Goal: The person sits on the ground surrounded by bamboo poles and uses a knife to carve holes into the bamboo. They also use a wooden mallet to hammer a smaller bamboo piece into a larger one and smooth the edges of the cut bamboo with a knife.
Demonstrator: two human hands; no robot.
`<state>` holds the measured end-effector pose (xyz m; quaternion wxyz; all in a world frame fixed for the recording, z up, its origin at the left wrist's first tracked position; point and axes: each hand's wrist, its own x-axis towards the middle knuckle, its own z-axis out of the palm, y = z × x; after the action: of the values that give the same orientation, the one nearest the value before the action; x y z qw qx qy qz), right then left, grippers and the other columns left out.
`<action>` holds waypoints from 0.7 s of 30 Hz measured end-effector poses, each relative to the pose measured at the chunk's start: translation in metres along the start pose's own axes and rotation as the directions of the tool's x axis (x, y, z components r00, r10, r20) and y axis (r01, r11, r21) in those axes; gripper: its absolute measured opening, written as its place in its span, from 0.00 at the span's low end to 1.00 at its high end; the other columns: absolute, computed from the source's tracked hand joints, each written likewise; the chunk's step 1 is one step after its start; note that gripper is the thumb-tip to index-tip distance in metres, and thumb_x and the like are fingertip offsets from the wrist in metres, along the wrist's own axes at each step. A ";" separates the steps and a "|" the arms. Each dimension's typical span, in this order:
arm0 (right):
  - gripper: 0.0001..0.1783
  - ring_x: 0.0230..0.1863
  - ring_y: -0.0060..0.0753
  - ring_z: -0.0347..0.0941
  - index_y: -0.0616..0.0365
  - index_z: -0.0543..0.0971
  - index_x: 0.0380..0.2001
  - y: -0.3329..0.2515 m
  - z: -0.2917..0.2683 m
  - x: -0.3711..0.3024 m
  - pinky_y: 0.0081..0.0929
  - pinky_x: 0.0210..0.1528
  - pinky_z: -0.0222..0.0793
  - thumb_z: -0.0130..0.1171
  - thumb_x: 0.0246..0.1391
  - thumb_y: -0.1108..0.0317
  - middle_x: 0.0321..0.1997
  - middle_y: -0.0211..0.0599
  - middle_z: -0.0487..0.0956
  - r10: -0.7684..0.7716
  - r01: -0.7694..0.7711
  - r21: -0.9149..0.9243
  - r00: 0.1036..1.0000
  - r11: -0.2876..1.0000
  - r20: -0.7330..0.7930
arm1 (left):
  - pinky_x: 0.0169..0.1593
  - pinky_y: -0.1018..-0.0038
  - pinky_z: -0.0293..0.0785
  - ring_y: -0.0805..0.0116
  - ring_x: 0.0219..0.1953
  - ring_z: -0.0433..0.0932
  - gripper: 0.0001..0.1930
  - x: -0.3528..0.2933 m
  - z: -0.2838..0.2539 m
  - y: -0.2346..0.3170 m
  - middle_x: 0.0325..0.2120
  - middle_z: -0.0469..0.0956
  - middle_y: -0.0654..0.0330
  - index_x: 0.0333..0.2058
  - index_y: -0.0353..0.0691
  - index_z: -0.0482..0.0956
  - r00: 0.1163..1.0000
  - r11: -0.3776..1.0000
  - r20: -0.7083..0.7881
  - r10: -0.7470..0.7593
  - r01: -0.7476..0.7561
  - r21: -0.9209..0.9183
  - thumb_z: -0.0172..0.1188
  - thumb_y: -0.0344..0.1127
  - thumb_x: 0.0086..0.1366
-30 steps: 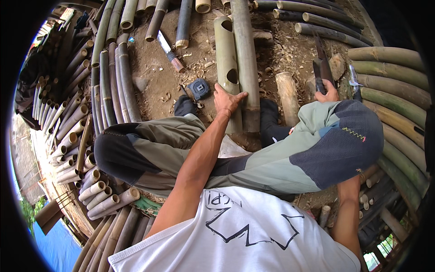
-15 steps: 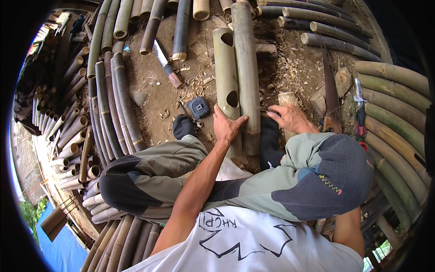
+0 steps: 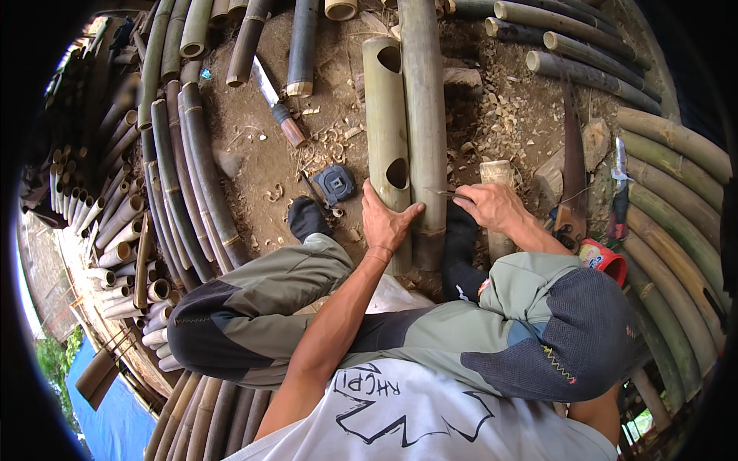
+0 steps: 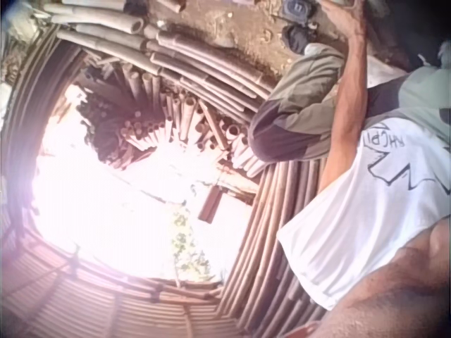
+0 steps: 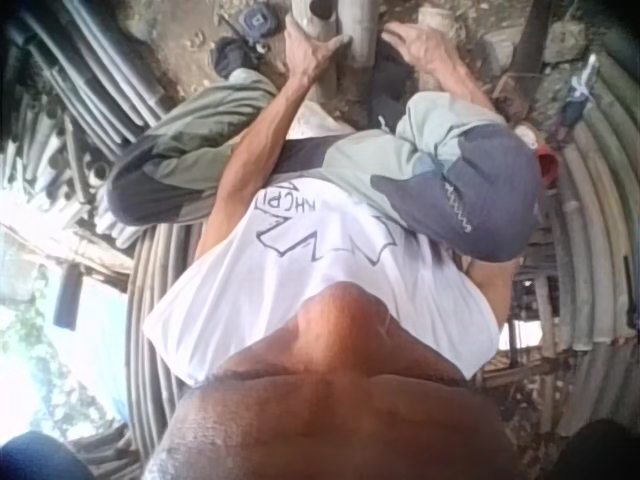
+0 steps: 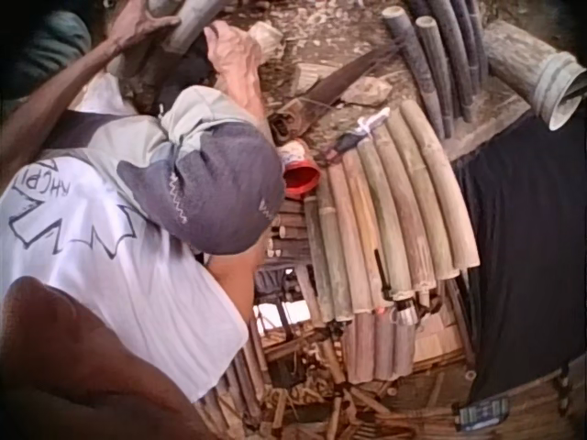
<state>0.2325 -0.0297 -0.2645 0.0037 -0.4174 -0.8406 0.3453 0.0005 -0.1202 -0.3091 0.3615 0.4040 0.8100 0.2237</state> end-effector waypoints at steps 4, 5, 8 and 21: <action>0.16 0.32 0.56 0.80 0.54 0.80 0.37 -0.008 -0.020 -0.009 0.48 0.35 0.76 0.55 0.63 0.53 0.28 0.48 0.82 0.087 -0.079 -0.125 0.994 0.989 0.059 | 0.59 0.54 0.69 0.38 0.59 0.69 0.63 0.000 0.005 0.003 0.57 0.66 0.36 0.67 0.33 0.47 1.000 1.000 0.012 0.013 -0.013 -0.002 0.80 0.54 0.42; 0.15 0.32 0.57 0.80 0.54 0.80 0.37 -0.010 -0.030 -0.010 0.48 0.34 0.76 0.55 0.63 0.54 0.27 0.49 0.82 0.115 -0.100 -0.164 0.990 0.981 0.085 | 0.59 0.54 0.69 0.37 0.58 0.69 0.63 0.000 0.004 0.004 0.57 0.66 0.36 0.68 0.33 0.47 1.000 1.000 0.003 0.006 -0.006 0.003 0.80 0.53 0.42; 0.12 0.32 0.59 0.80 0.55 0.80 0.39 0.007 -0.058 -0.024 0.50 0.36 0.75 0.55 0.64 0.59 0.27 0.51 0.82 0.258 -0.231 -0.236 0.962 0.944 0.088 | 0.62 0.55 0.66 0.39 0.62 0.66 0.63 0.003 -0.003 0.007 0.60 0.64 0.35 0.67 0.30 0.47 0.999 1.000 0.038 -0.016 0.017 -0.026 0.79 0.55 0.44; 0.20 0.58 0.50 0.75 0.57 0.77 0.56 0.063 -0.120 0.161 0.38 0.62 0.70 0.57 0.60 0.69 0.57 0.46 0.79 -0.022 0.086 0.232 0.963 0.969 -0.268 | 0.62 0.55 0.66 0.38 0.61 0.66 0.64 0.002 -0.004 0.008 0.59 0.65 0.35 0.68 0.32 0.47 1.000 0.999 0.014 -0.006 0.005 0.044 0.80 0.54 0.42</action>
<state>0.2070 0.1793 -0.2555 0.1755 -0.4327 -0.7956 0.3860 0.0008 -0.1142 -0.3020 0.3587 0.4113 0.8132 0.2019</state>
